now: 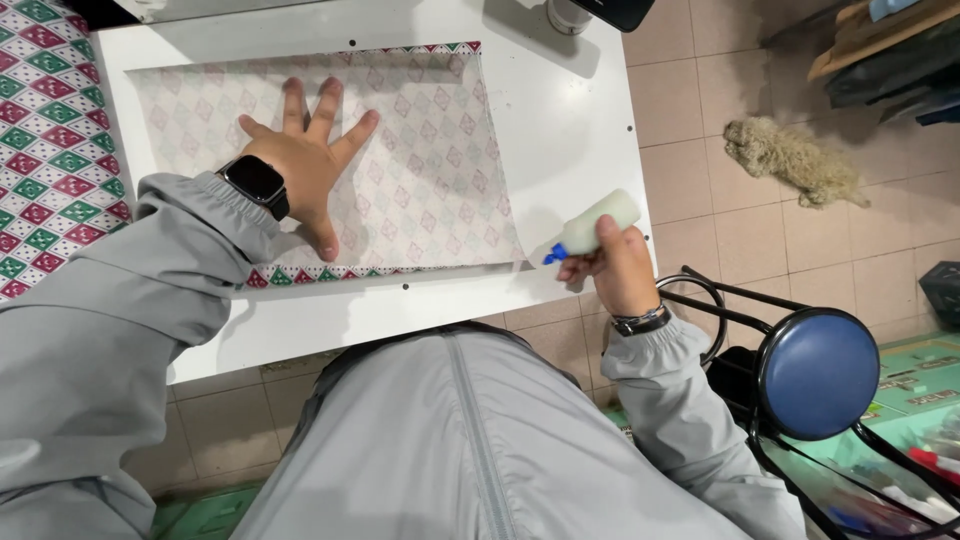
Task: The person applies glue to a piece of patterned fabric on a white table and folds it into a smaller square. They press the fabric to secure the folds, then lift the folded piece and place it on a nearby shelf.
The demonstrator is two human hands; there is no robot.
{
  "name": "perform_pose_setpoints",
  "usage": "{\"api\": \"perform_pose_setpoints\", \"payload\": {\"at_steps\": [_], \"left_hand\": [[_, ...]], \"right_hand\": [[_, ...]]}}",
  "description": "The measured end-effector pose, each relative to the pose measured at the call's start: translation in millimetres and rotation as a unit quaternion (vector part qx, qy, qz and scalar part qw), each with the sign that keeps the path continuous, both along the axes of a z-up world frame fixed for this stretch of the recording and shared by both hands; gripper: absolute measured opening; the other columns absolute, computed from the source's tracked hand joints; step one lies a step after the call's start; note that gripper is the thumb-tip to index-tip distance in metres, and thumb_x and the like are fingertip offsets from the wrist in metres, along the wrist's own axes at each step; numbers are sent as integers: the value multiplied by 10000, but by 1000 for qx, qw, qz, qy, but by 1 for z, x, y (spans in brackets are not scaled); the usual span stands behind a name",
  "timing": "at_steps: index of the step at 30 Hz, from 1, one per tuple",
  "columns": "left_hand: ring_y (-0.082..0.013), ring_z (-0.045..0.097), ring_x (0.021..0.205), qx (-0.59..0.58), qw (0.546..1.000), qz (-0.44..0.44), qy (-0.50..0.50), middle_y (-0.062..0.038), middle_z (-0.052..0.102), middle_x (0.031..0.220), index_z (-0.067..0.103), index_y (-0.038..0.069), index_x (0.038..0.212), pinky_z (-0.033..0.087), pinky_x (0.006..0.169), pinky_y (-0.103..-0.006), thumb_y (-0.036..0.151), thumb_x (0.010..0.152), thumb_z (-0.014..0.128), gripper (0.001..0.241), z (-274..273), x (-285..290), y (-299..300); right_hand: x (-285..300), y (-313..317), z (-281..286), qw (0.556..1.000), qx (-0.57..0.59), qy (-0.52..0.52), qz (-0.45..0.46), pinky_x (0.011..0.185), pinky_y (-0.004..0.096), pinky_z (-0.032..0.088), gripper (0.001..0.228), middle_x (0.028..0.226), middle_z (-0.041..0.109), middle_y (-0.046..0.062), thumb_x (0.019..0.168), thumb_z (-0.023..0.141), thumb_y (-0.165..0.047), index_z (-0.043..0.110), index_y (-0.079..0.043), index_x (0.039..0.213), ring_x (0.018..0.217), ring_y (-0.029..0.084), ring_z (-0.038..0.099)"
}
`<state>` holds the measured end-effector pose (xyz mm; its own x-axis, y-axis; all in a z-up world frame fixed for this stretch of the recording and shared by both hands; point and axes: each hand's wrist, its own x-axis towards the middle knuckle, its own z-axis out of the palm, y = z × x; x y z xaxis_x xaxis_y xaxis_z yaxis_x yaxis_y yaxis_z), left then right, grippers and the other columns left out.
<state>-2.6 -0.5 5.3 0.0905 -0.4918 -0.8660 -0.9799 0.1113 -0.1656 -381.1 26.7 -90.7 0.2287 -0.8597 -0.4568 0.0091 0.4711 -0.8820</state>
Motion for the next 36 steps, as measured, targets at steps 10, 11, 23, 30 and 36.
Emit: {"api": "perform_pose_setpoints", "payload": {"at_steps": [10, 11, 23, 30, 36], "left_hand": [[-447, -364, 1484, 4, 1000, 10, -11, -82, -521, 1600, -416, 391, 1537, 168, 1129, -782, 527, 590, 1077, 1774, -2, -5, -1], [-447, -361, 1485, 1, 1000, 11, -12, -85, -524, 1597, -413, 387, 1540, 177, 1130, -779, 532, 586, 1077, 1775, -1, -5, -1], [-546, -101, 1512, -86, 994, -62, 13, -247, -256, 1664, -242, 280, 1622, 322, 1044, -782, 694, 410, 1068, 1832, -22, 9, 9], [-548, -88, 1517, -105, 993, -53, 26, -239, -230, 1676, -230, 274, 1630, 295, 1049, -788, 722, 442, 1018, 1780, -5, 3, 17], [-542, -112, 1519, -119, 991, -36, 59, -223, -221, 1684, -185, 278, 1643, 238, 1044, -818, 707, 441, 1013, 1750, -5, 9, 23]], "right_hand": [[7, -58, 87, 935, -31, 330, 125, 388, 259, 410, 478, 513, 642, 153, 982, 613, -470, 590, -39, 777, 395, 187, 589], [11, -62, 94, 915, -40, 370, 154, 473, 261, 440, 484, 517, 659, 93, 976, 618, -493, 590, -79, 728, 445, 155, 610], [31, -100, 95, 781, -138, 536, 289, 779, 484, 574, 742, 903, 771, 213, 986, 585, -638, 732, 59, 1192, 912, 375, 747], [45, -91, 93, 784, -138, 561, 228, 741, 470, 562, 733, 872, 763, 207, 991, 587, -682, 759, 22, 1099, 895, 376, 748], [21, -75, 71, 808, -129, 556, 149, 812, 515, 542, 746, 920, 752, 206, 1064, 501, -697, 740, 7, 1122, 990, 412, 715]]}}
